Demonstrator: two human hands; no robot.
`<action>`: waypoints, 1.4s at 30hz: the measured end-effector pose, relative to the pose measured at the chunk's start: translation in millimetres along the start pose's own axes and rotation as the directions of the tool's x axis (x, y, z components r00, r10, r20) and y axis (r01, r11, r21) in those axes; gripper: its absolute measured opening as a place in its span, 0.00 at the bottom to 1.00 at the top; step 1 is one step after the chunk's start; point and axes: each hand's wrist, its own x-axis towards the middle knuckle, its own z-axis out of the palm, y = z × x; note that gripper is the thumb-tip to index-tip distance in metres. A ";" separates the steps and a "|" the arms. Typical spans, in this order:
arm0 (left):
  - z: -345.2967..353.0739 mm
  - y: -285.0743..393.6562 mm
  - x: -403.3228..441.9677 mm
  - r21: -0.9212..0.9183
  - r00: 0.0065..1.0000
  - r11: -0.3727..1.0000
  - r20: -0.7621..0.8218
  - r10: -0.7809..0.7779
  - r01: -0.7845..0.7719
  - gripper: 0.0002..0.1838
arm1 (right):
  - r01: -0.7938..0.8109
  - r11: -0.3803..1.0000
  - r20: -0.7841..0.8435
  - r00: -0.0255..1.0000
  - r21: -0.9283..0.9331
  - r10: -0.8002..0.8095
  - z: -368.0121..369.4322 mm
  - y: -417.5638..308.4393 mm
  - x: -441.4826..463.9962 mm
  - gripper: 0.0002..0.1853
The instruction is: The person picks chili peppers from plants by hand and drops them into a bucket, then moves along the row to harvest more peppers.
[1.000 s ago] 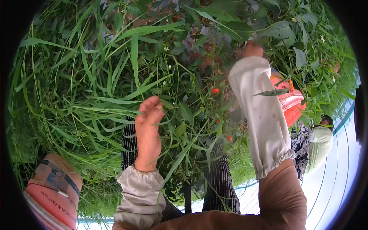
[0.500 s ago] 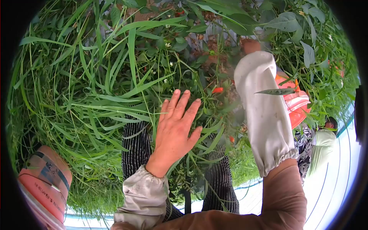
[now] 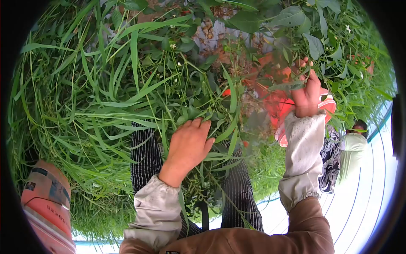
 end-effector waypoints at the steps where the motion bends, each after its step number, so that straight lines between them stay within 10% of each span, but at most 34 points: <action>1: -1.5 1.5 0.2 0.002 1.000 1.000 0.019 -0.010 0.010 0.24 | 0.047 0.999 0.013 0.999 -0.004 -0.047 10.4 -2.1 -15.9 0.07; 4: -3.9 2.5 1.3 0.012 1.000 1.000 0.028 -0.013 0.013 0.23 | 0.091 0.993 0.037 0.995 -0.074 -0.088 29.9 0.5 -49.6 0.07; 6: -3.3 2.4 0.7 0.017 1.000 1.000 0.024 -0.014 0.013 0.23 | 0.197 0.791 0.193 0.976 -0.579 -0.102 32.1 19.3 -57.6 0.09; 8: -2.8 2.2 0.4 -0.021 0.999 1.000 -0.030 0.016 -0.017 0.22 | 0.446 0.016 0.444 0.894 -0.895 -0.058 47.0 52.8 -52.2 0.09; 10: -5.5 3.2 0.3 -0.032 0.999 0.999 -0.030 0.010 -0.011 0.22 | 0.582 -0.450 0.660 0.751 -0.677 -0.022 96.2 83.2 -53.0 0.11; 16: -3.8 1.1 -1.1 -0.074 0.997 0.997 -0.083 0.006 -0.012 0.19 | 0.544 -0.809 0.819 0.555 -0.222 0.148 102.8 174.6 40.8 0.15; 18: -5.8 1.5 -1.7 -0.116 0.995 0.993 -0.102 -0.007 -0.005 0.18 | 0.448 -0.876 0.583 0.766 -0.181 0.271 87.0 186.2 64.1 0.13; 21: -14.0 1.5 1.5 -0.164 0.902 0.986 -0.430 -0.044 -0.031 0.21 | 0.432 -0.881 0.487 0.822 -0.193 0.296 79.1 170.3 67.0 0.16; 25: -19.5 -6.8 -1.6 -0.157 0.885 0.971 -0.405 -0.228 0.178 0.32 | 0.621 -0.696 0.665 0.694 -0.360 0.275 82.8 137.6 39.0 0.12; 27: -19.3 -4.4 -4.2 -0.133 0.906 0.970 -0.352 -0.238 0.203 0.32 | 0.460 0.305 0.514 0.849 -0.834 0.126 75.4 133.2 32.3 0.12; 29: -18.2 -4.5 -4.9 -0.109 0.923 0.967 -0.290 -0.251 0.229 0.31 | 0.155 0.535 0.308 0.928 -0.830 0.209 85.0 98.7 0.8 0.14; 35: -15.1 -11.1 -1.4 -0.016 0.952 0.975 -0.210 -0.222 0.224 0.29 | 0.162 0.873 0.336 0.942 -0.460 0.002 50.9 20.1 -65.7 0.15; 37: -16.1 -11.6 -0.7 -0.012 0.951 0.975 -0.220 -0.218 0.221 0.28 | 0.265 0.737 0.177 0.964 -0.621 -0.198 41.1 7.8 -92.9 0.16; 39: -20.3 -9.7 0.4 -0.009 0.948 0.969 -0.207 -0.242 0.246 0.27 | 0.376 0.212 0.244 0.850 -0.902 -0.467 43.7 -9.6 -123.0 0.14; 42: -22.8 -10.8 1.7 -0.002 0.937 0.959 -0.209 -0.279 0.284 0.27 | 0.288 -0.570 0.610 0.596 -0.770 -0.523 -16.8 -47.7 -136.5 0.14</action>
